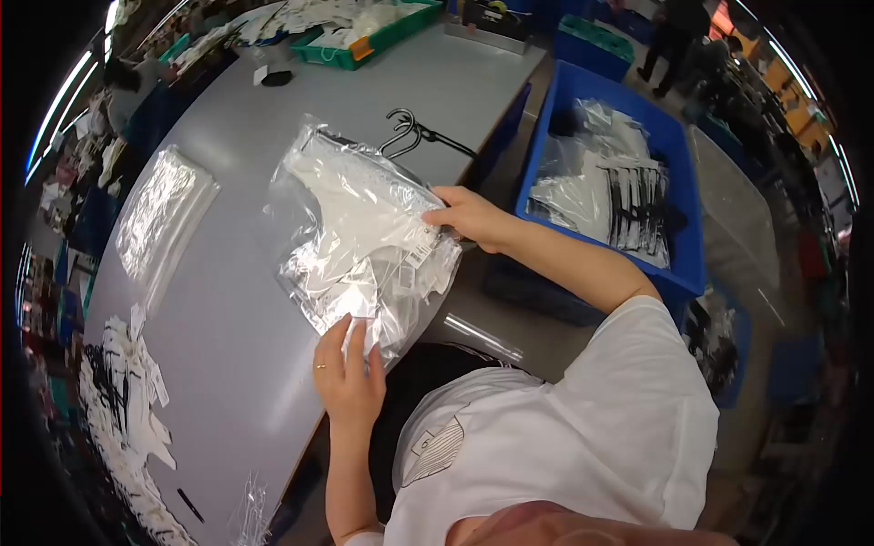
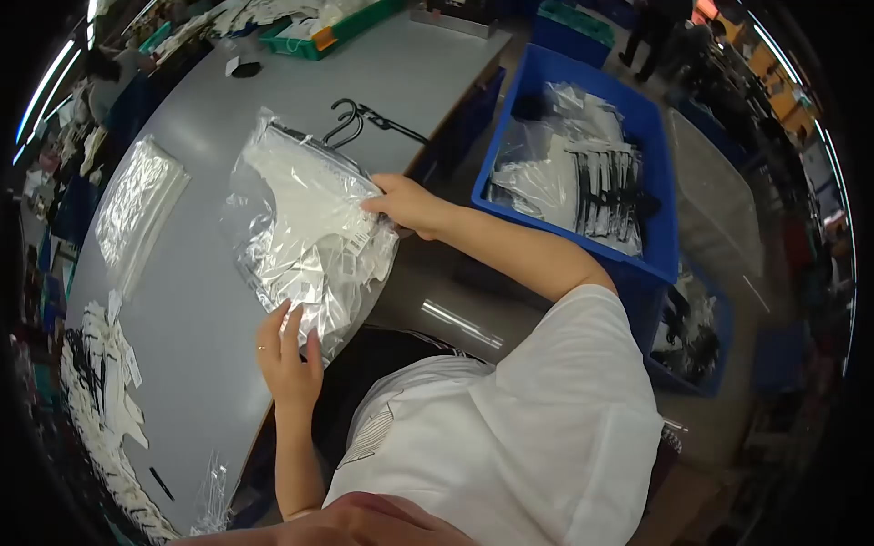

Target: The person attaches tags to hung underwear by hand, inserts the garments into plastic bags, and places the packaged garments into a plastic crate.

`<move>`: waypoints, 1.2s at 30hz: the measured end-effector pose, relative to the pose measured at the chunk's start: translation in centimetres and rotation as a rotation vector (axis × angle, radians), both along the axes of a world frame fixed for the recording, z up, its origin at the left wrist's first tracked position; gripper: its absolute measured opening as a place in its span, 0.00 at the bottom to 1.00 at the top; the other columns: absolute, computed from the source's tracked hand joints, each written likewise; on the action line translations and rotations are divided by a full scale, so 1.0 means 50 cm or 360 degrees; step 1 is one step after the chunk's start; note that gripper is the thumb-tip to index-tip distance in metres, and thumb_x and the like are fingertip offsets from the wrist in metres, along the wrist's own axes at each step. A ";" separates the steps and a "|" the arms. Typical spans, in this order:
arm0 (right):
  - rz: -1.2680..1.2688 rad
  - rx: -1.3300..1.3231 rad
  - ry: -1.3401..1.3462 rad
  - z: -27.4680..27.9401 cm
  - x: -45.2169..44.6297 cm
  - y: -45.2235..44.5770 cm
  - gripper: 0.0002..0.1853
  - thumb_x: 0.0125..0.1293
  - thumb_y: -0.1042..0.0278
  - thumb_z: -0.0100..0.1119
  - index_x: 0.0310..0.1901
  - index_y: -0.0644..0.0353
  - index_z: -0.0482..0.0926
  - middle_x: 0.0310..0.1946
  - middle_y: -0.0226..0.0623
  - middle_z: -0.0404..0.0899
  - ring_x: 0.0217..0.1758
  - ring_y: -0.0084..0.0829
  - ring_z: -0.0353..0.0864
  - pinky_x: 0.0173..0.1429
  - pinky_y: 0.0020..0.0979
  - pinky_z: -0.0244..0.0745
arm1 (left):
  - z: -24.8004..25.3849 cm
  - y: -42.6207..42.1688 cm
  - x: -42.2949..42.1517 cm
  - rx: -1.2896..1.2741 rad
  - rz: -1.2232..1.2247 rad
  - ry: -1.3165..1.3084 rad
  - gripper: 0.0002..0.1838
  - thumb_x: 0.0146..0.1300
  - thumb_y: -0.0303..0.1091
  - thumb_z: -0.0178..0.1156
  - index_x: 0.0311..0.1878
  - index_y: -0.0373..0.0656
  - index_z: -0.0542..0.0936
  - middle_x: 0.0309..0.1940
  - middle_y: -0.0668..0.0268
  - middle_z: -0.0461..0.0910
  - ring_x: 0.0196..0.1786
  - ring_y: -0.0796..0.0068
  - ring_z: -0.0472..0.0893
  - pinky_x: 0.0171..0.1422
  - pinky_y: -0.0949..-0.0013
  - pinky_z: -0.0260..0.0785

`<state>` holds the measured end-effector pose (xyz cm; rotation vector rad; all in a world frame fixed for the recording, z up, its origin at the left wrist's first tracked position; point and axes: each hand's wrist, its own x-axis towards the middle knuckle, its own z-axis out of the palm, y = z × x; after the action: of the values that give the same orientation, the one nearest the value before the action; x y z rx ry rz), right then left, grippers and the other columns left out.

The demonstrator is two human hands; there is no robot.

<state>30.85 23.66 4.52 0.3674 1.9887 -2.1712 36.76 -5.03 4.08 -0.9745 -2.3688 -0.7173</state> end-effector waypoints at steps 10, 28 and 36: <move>-0.1058 0.0314 0.0577 0.119 0.158 0.443 0.19 0.66 0.71 0.59 0.58 0.64 0.75 0.45 0.36 0.80 0.39 0.22 0.78 0.43 0.20 0.72 | -0.087 0.050 -0.083 -0.0154 0.0071 -0.0174 0.22 0.59 0.23 0.60 0.59 0.41 0.75 0.55 0.60 0.76 0.53 0.60 0.75 0.56 0.62 0.68; -0.1375 0.2055 -0.1010 -0.453 0.265 1.138 0.27 0.66 0.62 0.52 0.68 0.50 0.67 0.51 0.46 0.80 0.50 0.44 0.80 0.54 0.39 0.73 | -0.080 0.124 -0.094 -0.0554 0.0390 -0.0154 0.25 0.56 0.28 0.63 0.59 0.41 0.74 0.55 0.59 0.74 0.54 0.57 0.75 0.62 0.60 0.66; -0.1285 0.2362 -0.0776 -0.403 0.125 1.129 0.22 0.69 0.64 0.52 0.64 0.53 0.71 0.51 0.43 0.81 0.52 0.40 0.79 0.59 0.36 0.71 | -0.109 0.066 -0.107 -0.0385 0.0312 0.0055 0.21 0.59 0.33 0.63 0.56 0.44 0.74 0.53 0.63 0.75 0.52 0.62 0.76 0.60 0.64 0.67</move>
<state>37.13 80.10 -15.63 1.8216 2.8947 -0.1221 31.40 -1.71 -1.39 -0.8243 -2.5174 -0.3436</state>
